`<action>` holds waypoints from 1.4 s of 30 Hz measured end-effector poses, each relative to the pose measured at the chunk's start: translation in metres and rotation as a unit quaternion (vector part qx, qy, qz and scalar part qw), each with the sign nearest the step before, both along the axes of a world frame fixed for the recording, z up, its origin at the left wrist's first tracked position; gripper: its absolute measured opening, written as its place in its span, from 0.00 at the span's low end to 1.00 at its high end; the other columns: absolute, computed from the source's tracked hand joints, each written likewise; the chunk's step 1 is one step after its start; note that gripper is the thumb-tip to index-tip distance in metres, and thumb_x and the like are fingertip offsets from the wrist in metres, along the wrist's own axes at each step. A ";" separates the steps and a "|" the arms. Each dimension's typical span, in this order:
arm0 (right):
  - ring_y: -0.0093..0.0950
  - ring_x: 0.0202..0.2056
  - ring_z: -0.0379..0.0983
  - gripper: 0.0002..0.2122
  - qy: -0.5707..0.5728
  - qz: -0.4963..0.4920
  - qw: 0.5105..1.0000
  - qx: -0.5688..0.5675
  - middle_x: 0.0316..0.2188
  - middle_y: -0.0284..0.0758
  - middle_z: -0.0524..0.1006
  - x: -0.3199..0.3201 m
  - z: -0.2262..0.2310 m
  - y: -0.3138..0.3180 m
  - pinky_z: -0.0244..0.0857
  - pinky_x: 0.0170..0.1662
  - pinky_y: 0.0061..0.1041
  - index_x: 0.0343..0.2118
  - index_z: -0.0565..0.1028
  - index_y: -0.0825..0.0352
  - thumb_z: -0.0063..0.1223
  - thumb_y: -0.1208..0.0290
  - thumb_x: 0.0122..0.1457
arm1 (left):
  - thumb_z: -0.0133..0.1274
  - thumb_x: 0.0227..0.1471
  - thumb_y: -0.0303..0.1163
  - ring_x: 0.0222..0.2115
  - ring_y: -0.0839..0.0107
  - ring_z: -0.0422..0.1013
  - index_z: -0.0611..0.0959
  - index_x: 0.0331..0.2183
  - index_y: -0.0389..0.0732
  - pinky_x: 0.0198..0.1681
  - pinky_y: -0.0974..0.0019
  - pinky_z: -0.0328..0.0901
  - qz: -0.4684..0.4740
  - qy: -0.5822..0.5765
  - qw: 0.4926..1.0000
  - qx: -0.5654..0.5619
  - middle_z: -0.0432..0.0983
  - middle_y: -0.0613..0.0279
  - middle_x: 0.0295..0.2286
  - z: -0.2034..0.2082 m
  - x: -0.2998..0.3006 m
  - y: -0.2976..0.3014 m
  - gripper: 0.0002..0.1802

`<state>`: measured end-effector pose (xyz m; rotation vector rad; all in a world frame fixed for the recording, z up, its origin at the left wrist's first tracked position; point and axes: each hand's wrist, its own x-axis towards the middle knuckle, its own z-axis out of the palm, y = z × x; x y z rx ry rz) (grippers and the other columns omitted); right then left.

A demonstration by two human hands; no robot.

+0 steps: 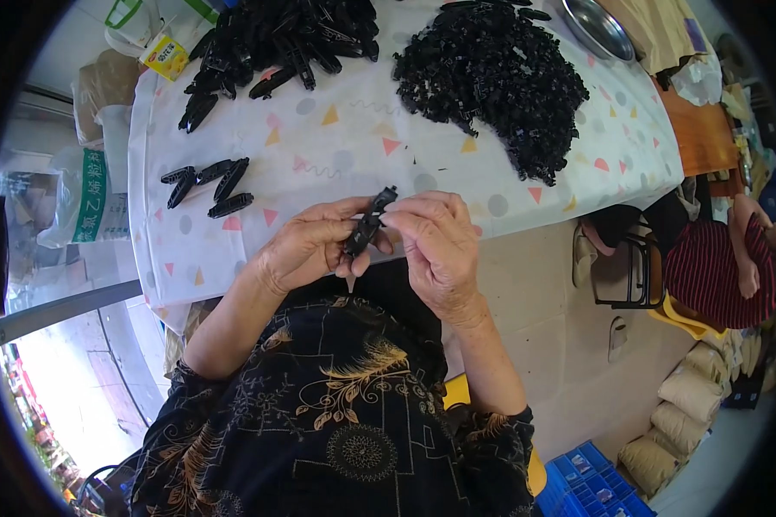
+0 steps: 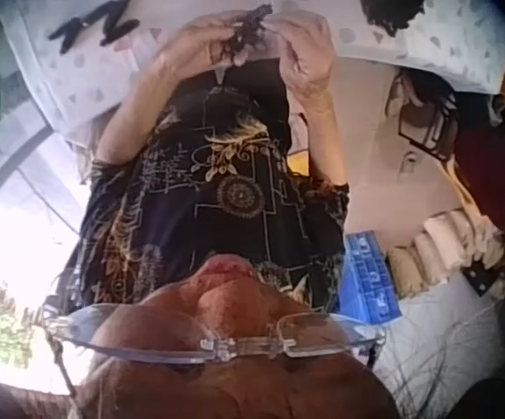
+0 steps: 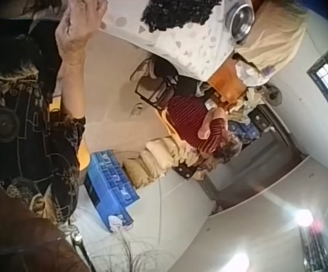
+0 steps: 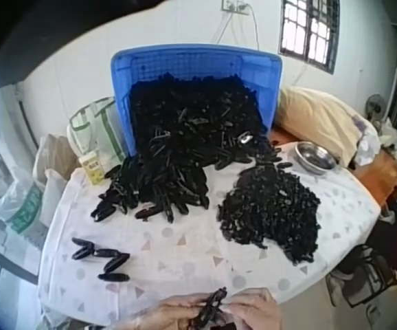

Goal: The person is manually assembling small black plastic components by joining multiple pieces together at a workstation.

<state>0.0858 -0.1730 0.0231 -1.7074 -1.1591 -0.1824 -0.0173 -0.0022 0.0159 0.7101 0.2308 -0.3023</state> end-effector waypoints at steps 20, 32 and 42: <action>0.31 0.34 0.72 0.09 0.068 0.193 0.975 -0.082 0.29 0.31 0.78 0.005 0.008 -0.001 0.66 0.38 0.25 0.27 0.78 0.66 0.59 0.82 0.40 | 0.50 0.55 0.36 0.24 0.73 0.70 0.64 0.52 0.26 0.21 0.81 0.62 -0.099 -0.026 0.994 -0.046 0.74 0.45 0.36 -0.001 -0.018 -0.002 0.30; 0.25 0.48 0.64 0.23 0.548 0.094 0.830 0.050 0.48 0.37 0.68 -0.030 -0.018 0.009 0.59 0.51 0.23 0.52 0.63 0.69 0.57 0.70 0.54 | 0.42 0.57 0.26 0.29 0.74 0.70 0.50 0.61 0.41 0.32 0.74 0.66 0.033 -0.056 0.970 0.236 0.71 0.58 0.33 0.000 -0.020 -0.011 0.32; 0.22 0.43 0.70 0.16 0.573 0.128 0.809 0.031 0.41 0.36 0.74 -0.027 -0.005 0.043 0.64 0.48 0.22 0.50 0.64 0.72 0.49 0.78 0.58 | 0.41 0.55 0.18 0.46 0.66 0.64 0.45 0.61 0.44 0.47 0.64 0.64 0.056 -0.133 0.934 0.326 0.64 0.54 0.47 0.005 -0.012 0.006 0.37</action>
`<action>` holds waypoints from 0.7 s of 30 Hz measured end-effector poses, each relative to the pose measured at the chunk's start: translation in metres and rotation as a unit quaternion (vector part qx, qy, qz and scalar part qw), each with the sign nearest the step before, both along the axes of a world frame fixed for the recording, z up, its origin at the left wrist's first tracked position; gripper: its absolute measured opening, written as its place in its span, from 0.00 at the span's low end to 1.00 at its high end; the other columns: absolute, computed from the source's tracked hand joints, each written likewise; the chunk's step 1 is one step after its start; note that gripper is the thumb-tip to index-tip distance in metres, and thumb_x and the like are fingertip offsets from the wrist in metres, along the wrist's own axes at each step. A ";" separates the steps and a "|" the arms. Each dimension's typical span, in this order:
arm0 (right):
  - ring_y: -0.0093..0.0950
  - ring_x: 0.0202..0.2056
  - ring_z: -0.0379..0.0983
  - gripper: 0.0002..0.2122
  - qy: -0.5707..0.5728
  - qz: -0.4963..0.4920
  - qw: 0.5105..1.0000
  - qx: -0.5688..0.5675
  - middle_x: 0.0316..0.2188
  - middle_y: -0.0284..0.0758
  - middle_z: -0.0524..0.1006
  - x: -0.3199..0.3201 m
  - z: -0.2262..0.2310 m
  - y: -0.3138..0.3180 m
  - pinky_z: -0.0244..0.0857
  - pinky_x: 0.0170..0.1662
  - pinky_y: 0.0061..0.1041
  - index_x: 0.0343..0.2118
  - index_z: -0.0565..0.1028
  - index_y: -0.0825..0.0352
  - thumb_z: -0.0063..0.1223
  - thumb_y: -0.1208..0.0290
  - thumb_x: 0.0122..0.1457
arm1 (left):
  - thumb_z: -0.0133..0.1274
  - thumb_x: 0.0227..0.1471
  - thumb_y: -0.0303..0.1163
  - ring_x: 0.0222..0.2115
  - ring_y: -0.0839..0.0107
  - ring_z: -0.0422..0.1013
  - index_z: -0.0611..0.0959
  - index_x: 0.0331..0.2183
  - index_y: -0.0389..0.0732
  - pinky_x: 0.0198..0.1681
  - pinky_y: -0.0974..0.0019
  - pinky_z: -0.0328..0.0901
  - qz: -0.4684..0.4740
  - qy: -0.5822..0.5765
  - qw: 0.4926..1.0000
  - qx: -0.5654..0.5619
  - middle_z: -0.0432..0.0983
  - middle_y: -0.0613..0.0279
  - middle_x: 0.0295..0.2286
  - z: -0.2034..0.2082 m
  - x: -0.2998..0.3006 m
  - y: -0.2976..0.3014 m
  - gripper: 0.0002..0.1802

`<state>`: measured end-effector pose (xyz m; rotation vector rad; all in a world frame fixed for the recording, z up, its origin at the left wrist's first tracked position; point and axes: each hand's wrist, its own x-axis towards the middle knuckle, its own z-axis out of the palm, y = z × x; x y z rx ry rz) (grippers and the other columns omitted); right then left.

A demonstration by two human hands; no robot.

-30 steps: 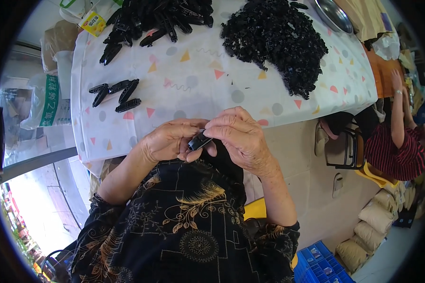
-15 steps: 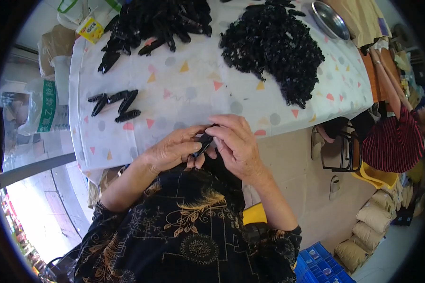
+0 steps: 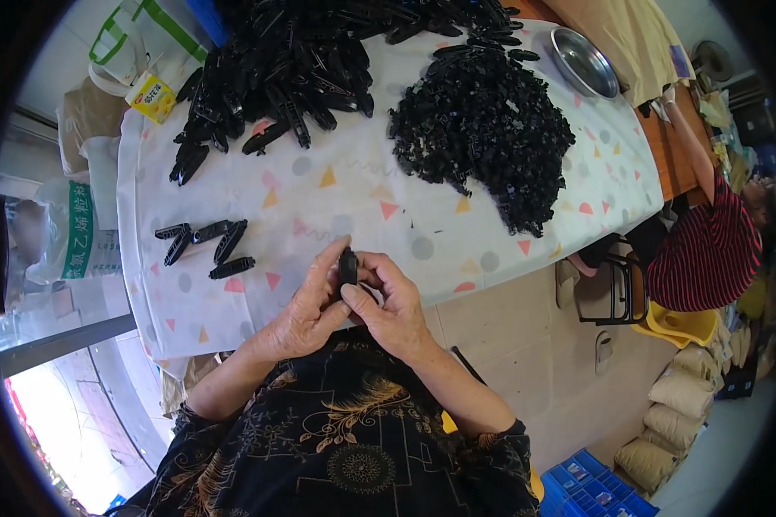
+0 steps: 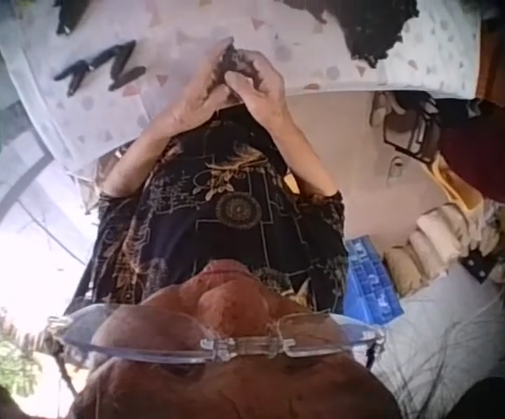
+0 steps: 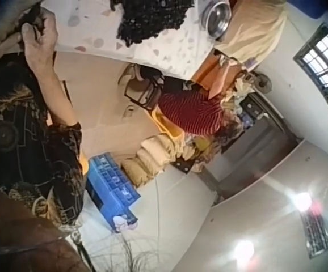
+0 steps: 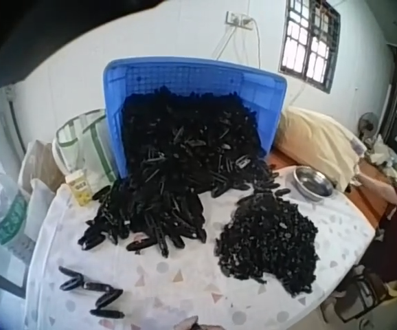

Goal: The person is manually assembling small black plastic components by joining multiple pieces together at a workstation.

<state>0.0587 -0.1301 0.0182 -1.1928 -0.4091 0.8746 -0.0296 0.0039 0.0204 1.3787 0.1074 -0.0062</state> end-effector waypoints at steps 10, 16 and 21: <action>0.19 0.38 0.69 0.14 -0.064 0.075 0.980 -0.174 0.39 0.32 0.74 0.045 0.000 -0.008 0.64 0.42 0.20 0.45 0.70 0.69 0.53 0.77 0.55 | 0.48 0.52 0.22 0.34 0.54 0.74 0.58 0.55 0.43 0.38 0.62 0.67 -0.049 -0.011 0.968 0.247 0.72 0.49 0.37 0.000 0.016 0.030 0.30; 0.38 0.34 0.71 0.10 -0.632 -0.139 0.672 -0.359 0.33 0.38 0.72 0.131 -0.017 -0.020 0.65 0.36 0.31 0.35 0.73 0.69 0.57 0.77 0.49 | 0.52 0.50 0.32 0.27 0.51 0.72 0.69 0.46 0.47 0.34 0.58 0.67 -0.097 0.048 0.885 0.453 0.73 0.52 0.33 0.010 0.017 0.044 0.20; 0.41 0.31 0.68 0.06 -0.642 -0.130 0.678 -0.333 0.29 0.40 0.69 0.141 -0.032 -0.014 0.64 0.33 0.33 0.30 0.71 0.69 0.54 0.81 0.49 | 0.57 0.43 0.36 0.33 0.62 0.70 0.76 0.37 0.49 0.32 0.61 0.67 0.041 -0.103 0.822 0.559 0.70 0.62 0.36 -0.003 0.027 0.080 0.15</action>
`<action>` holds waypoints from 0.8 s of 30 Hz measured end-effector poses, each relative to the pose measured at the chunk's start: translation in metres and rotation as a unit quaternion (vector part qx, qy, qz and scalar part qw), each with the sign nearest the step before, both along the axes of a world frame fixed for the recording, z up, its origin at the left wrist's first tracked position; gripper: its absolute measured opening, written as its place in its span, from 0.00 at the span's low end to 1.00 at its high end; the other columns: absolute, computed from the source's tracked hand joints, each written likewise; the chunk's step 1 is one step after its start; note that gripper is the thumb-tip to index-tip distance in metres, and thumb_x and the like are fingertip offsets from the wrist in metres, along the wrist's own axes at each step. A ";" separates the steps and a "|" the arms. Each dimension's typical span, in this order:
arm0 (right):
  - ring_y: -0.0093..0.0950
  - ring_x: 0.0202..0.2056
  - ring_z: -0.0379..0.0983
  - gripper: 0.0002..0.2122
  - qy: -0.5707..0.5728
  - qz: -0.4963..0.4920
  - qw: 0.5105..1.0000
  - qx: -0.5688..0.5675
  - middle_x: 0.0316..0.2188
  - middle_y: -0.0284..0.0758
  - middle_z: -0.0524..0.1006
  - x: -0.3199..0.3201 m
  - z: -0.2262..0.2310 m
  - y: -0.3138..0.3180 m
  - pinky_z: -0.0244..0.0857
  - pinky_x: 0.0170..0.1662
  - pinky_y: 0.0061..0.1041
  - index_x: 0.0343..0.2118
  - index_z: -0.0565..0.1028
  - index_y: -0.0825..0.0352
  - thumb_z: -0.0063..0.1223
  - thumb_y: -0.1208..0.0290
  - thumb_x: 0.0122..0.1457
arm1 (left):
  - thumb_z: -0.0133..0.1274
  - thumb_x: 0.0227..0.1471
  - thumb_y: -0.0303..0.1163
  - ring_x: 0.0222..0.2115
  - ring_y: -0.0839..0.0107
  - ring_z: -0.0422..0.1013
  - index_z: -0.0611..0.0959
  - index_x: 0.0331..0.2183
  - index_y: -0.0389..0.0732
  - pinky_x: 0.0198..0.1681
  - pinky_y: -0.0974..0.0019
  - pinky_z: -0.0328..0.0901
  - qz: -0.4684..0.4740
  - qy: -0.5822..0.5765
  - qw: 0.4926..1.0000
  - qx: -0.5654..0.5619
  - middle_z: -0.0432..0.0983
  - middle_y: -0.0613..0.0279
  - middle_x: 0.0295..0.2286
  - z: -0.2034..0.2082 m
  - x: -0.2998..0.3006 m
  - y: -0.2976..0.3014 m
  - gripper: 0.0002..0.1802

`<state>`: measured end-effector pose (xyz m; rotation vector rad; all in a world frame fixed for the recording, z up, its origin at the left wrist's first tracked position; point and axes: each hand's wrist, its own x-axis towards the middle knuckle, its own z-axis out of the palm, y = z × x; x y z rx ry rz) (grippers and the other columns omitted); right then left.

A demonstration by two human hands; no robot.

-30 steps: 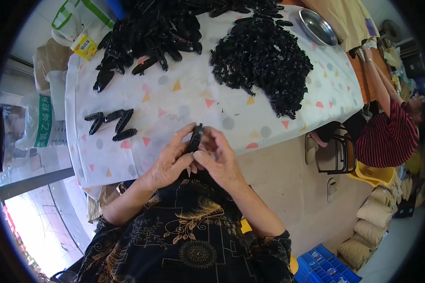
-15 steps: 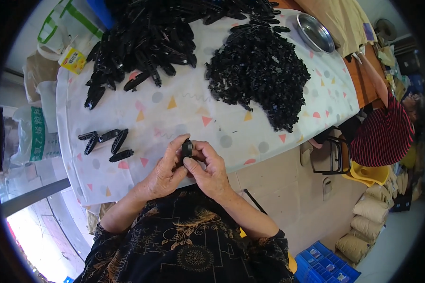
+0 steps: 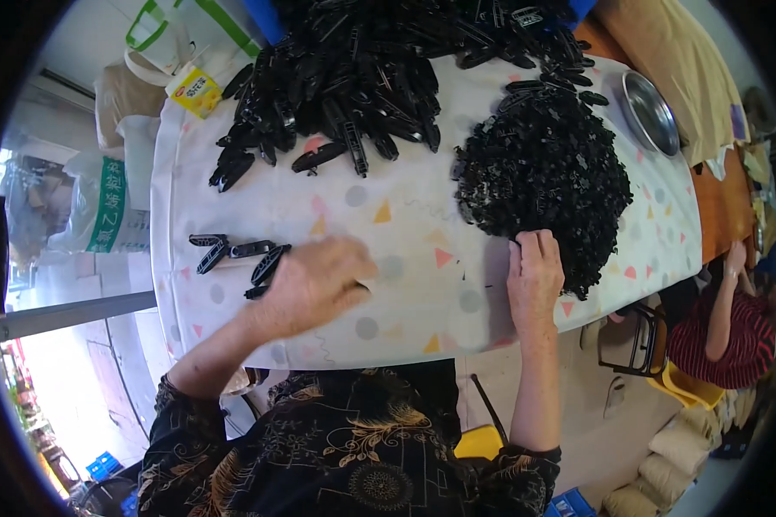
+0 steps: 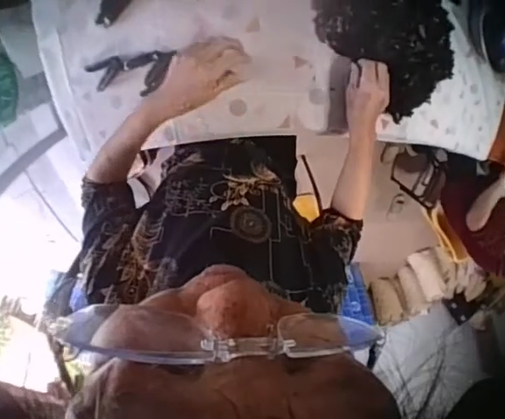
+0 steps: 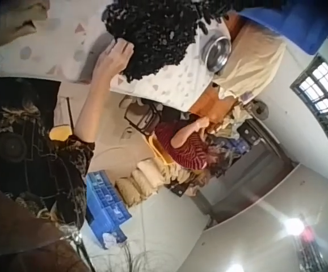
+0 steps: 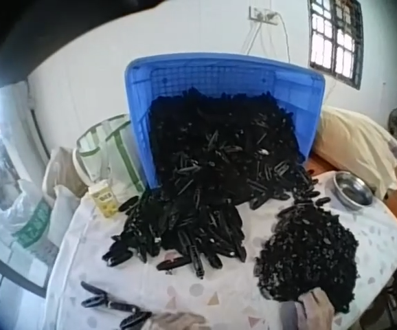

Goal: The person is manually assembling small black plastic components by joining multiple pieces together at a workstation.

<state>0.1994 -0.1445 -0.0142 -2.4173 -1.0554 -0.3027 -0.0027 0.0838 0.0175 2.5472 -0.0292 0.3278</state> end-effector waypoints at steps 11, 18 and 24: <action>0.23 0.25 0.71 0.02 0.651 -0.013 0.614 0.446 0.25 0.35 0.75 -0.044 0.018 0.003 0.67 0.30 0.20 0.32 0.73 0.69 0.52 0.79 0.55 | 0.51 0.44 0.26 0.41 0.56 0.68 0.74 0.36 0.44 0.40 0.59 0.66 0.218 0.046 0.964 0.147 0.69 0.58 0.38 -0.032 0.059 0.114 0.12; 0.22 0.24 0.71 0.01 0.667 0.014 0.591 0.454 0.25 0.35 0.75 -0.075 0.025 -0.005 0.67 0.27 0.20 0.29 0.72 0.67 0.52 0.78 0.55 | 0.49 0.45 0.26 0.37 0.54 0.71 0.73 0.38 0.43 0.38 0.56 0.67 0.233 0.019 0.959 0.160 0.73 0.56 0.31 -0.034 0.053 0.094 0.13; 0.21 0.24 0.69 0.01 0.665 0.049 0.618 0.417 0.25 0.34 0.74 -0.100 0.036 -0.018 0.66 0.28 0.20 0.30 0.71 0.67 0.51 0.78 0.56 | 0.52 0.48 0.29 0.33 0.65 0.73 0.70 0.40 0.43 0.34 0.62 0.67 0.267 0.028 0.962 -0.038 0.74 0.59 0.32 -0.048 0.045 0.105 0.15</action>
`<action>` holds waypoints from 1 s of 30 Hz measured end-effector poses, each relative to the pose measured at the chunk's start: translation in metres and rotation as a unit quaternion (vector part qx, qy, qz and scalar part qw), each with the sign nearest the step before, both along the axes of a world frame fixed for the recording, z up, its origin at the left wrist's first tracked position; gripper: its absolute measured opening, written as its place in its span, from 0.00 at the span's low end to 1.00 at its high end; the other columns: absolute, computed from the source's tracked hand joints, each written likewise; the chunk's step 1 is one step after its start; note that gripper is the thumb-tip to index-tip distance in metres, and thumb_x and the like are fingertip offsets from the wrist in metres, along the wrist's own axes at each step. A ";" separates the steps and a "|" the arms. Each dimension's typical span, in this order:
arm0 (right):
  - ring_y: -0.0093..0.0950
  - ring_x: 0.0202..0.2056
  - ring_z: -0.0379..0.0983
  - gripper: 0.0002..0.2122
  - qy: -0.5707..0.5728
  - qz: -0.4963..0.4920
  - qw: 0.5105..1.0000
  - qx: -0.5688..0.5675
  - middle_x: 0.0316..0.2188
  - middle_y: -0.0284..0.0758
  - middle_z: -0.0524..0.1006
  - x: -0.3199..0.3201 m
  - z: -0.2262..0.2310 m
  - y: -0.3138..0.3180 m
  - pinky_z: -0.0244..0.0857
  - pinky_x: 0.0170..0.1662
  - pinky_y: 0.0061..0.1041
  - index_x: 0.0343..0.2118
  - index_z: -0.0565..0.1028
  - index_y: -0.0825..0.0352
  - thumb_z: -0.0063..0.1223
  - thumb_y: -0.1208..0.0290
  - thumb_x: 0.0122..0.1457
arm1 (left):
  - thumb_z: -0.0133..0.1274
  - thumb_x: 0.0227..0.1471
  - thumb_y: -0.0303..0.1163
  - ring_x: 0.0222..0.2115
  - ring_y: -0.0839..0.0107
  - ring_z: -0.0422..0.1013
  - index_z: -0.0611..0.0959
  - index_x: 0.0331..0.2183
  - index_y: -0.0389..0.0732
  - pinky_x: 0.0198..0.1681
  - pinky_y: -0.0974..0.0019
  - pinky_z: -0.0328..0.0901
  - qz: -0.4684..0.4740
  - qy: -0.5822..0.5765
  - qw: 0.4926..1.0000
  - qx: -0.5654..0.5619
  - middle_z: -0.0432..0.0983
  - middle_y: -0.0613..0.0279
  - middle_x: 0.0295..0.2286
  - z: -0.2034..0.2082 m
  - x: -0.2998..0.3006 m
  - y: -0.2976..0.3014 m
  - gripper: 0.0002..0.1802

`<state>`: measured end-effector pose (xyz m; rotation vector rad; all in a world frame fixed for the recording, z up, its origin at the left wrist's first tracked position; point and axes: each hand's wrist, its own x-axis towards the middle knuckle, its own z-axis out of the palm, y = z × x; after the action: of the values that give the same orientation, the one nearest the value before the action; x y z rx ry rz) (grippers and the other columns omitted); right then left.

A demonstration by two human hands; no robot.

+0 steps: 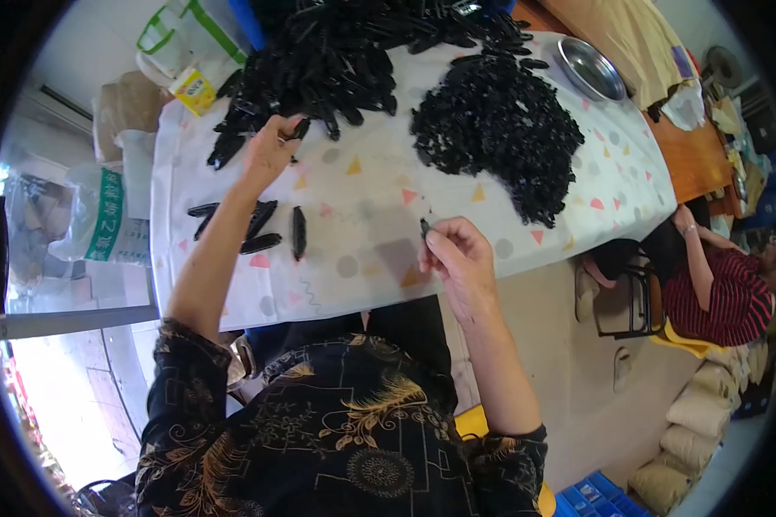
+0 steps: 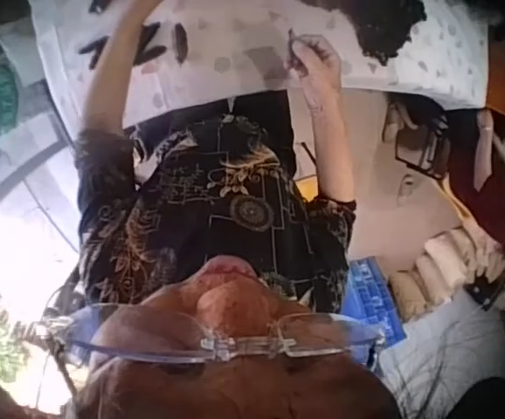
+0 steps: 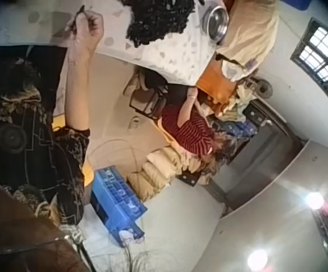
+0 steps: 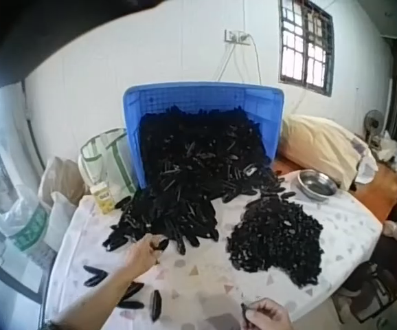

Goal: The person is manually assembling small black plastic components by joining multiple pieces together at a workstation.

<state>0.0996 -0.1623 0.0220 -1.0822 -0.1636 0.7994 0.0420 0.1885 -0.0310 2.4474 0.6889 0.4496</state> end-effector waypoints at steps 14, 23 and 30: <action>0.21 0.31 0.69 0.03 -0.497 0.036 0.859 -0.120 0.31 0.32 0.70 -0.005 0.018 0.012 0.64 0.33 0.19 0.31 0.72 0.69 0.53 0.81 0.54 | 0.45 0.58 0.30 0.41 0.62 0.73 0.68 0.50 0.35 0.43 0.67 0.70 -0.173 -0.101 0.612 -0.765 0.73 0.50 0.42 0.050 -0.042 -0.141 0.19; 0.36 0.44 0.66 0.10 -0.720 0.085 0.665 -0.178 0.39 0.34 0.70 0.003 0.041 0.011 0.58 0.46 0.34 0.27 0.73 0.65 0.59 0.82 0.41 | 0.42 0.60 0.33 0.45 0.64 0.70 0.67 0.53 0.34 0.49 0.64 0.66 -0.176 -0.054 0.640 -0.746 0.71 0.53 0.44 0.053 -0.047 -0.173 0.22; 0.35 0.49 0.64 0.09 -0.736 0.127 0.639 -0.186 0.41 0.33 0.69 0.005 0.040 0.011 0.57 0.48 0.34 0.26 0.74 0.64 0.60 0.81 0.39 | 0.40 0.60 0.31 0.47 0.69 0.67 0.63 0.54 0.33 0.50 0.63 0.64 -0.211 0.000 0.700 -0.682 0.68 0.57 0.45 0.055 -0.047 -0.183 0.22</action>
<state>0.1041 -0.1517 0.0615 -1.9280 -1.6341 -0.0517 -0.0050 0.0056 0.0237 1.0614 0.2130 -0.2444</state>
